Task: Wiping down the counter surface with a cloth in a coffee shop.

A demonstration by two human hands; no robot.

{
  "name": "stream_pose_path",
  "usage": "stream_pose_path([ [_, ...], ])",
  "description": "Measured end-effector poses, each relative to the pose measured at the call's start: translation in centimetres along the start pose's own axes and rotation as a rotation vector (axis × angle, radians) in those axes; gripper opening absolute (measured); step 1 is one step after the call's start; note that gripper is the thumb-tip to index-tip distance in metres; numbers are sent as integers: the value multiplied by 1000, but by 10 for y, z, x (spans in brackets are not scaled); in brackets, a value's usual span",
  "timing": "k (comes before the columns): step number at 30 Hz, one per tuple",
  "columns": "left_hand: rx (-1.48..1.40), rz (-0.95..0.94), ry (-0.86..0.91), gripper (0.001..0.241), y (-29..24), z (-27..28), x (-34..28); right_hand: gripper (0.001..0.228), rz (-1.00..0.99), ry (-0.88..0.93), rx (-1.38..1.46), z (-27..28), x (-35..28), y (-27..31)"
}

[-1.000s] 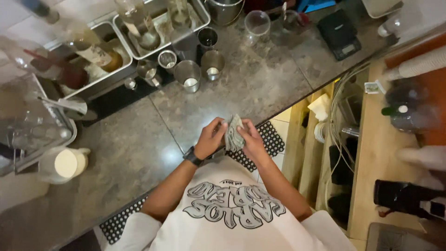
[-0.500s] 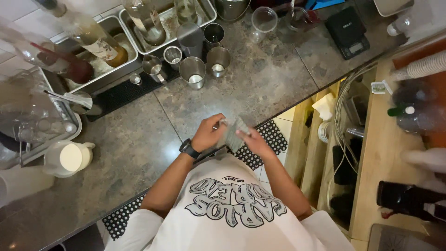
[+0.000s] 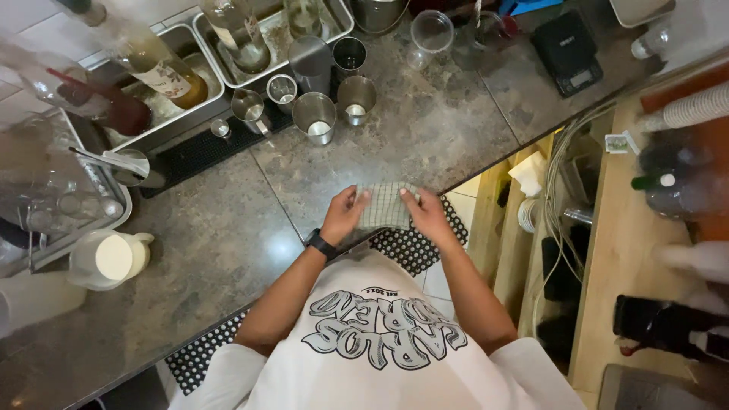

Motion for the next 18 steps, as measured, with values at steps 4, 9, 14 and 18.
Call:
stream_pose_path([
  [4,-70,11,37,25,-35,-8,-11,44,-16,0,66,-5,-9,-10],
  [9,53,88,81,71,16,-16,-2,38,94,1,33,-1,6,-31],
  [14,166,-137,-19,20,-60,6,7,30,315,-194,-192,52,6,33],
  [18,880,-438,-214,37,-80,39,12,46,610,-154,-470,67,4,91],
])
Point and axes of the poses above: each hand's wrist, its own x-axis towards the middle knuckle, its own z-axis out of the back of the hand, y = z × x, the point moved 8 cm from there along x, towards the middle knuckle, and after that the axes turned 8 degrees about -y, right-handed, at the moved point
